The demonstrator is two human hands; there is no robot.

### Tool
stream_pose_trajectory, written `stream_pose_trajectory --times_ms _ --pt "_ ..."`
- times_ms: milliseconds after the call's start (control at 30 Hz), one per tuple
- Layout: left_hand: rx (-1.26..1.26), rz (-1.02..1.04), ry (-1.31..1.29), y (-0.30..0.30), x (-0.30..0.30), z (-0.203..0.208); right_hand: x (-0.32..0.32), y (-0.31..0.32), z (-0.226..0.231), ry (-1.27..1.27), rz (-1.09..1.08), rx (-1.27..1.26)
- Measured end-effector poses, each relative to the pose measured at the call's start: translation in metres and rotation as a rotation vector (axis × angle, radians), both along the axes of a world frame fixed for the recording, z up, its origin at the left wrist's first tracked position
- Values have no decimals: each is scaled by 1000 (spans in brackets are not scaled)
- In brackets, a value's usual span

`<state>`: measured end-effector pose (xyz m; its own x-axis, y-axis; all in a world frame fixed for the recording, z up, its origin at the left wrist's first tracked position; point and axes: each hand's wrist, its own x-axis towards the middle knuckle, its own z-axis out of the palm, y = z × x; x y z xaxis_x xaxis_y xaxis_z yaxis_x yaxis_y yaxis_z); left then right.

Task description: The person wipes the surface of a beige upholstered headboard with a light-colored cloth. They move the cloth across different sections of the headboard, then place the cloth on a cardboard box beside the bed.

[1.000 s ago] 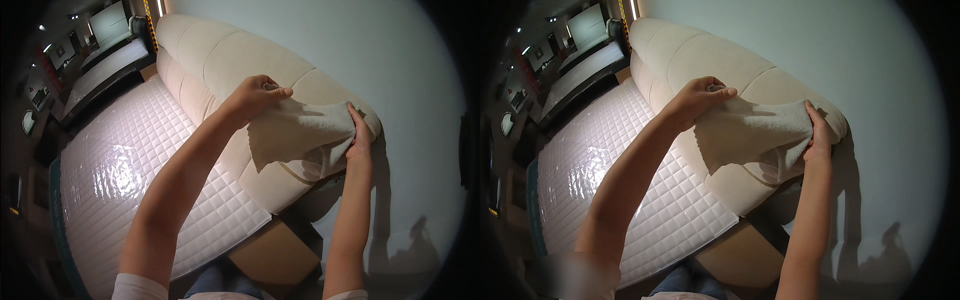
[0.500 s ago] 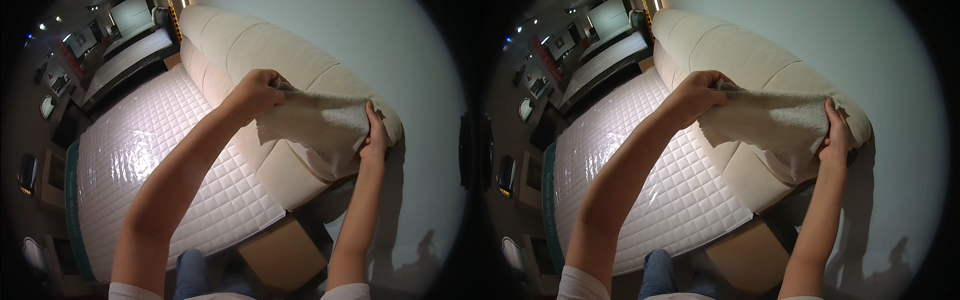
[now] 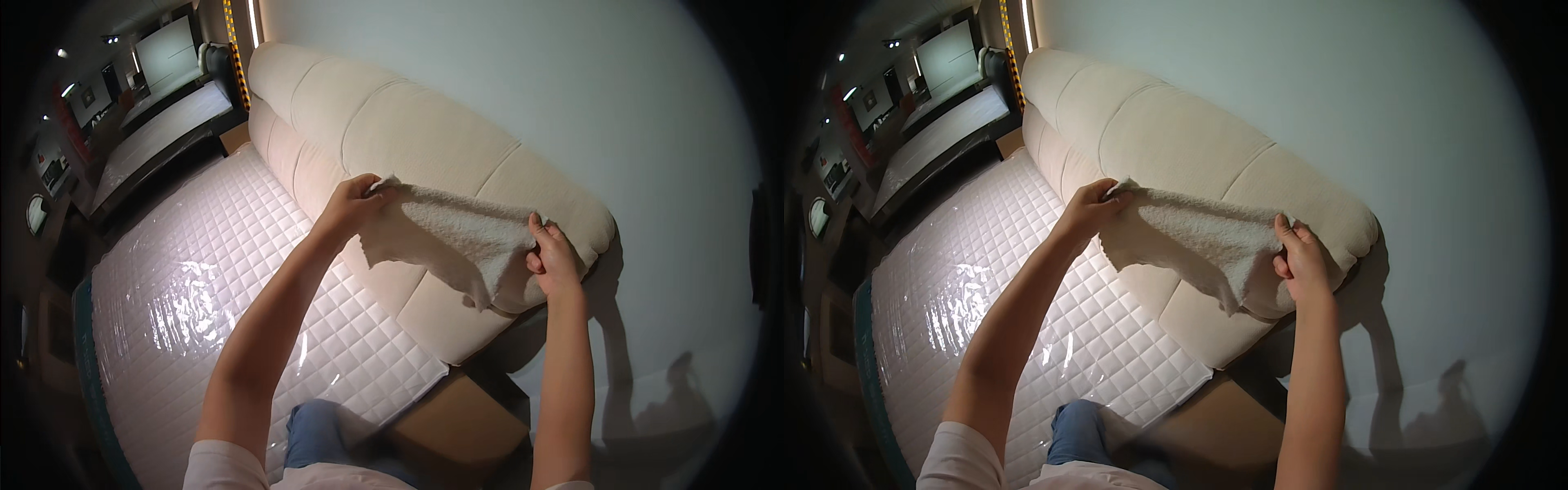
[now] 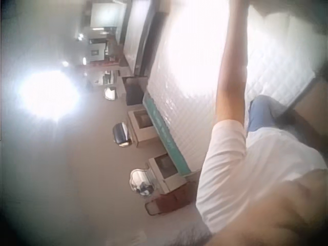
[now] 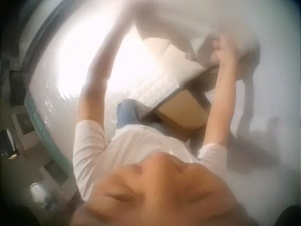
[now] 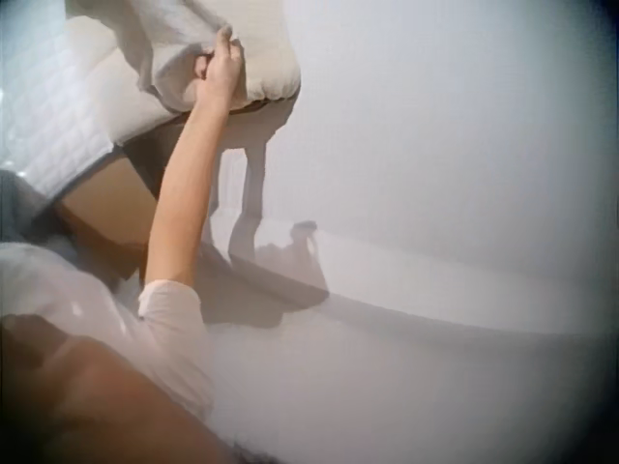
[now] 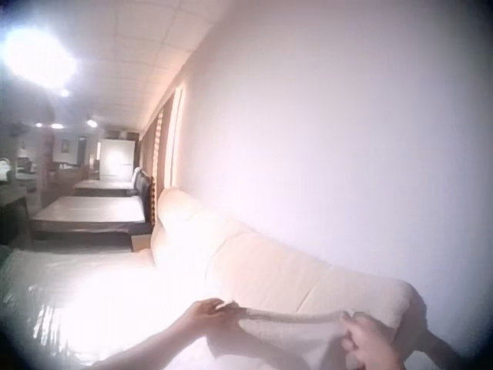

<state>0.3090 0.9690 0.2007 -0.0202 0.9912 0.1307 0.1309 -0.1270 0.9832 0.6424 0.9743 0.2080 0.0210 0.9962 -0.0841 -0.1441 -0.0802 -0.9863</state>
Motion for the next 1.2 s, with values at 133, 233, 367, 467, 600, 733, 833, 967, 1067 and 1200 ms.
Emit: stream_pose_trajectory --times_ms 133,233,367,467,600,733,833,967,1067,1200 --pt "118 65 -165 51 -42 -33 -56 5 -4 -77 208 -67" --pt "143 67 -137 93 -79 -14 -103 20 6 -87 211 -38" --pt "120 -23 -25 134 -105 16 -159 35 1 46 63 46" --pt "102 -100 -38 151 -108 9 -160 33 -12 -4 -3 8" --pt "165 -139 -64 149 -104 -6 -147 26 -18 -45 38 16" --pt "167 -118 -201 183 -120 -19 -177 55 -20 42 9 59" --pt "181 -117 -263 203 -123 -19 -185 77 -32 93 0 123" --pt "165 -179 -268 190 -102 -24 -170 69 -51 -13 -45 301" --pt "377 -102 -85 188 -97 -46 -167 49 -57 -411 -65 472" --pt "477 193 346 182 -87 -34 -180 65 -51 -1276 -545 957"
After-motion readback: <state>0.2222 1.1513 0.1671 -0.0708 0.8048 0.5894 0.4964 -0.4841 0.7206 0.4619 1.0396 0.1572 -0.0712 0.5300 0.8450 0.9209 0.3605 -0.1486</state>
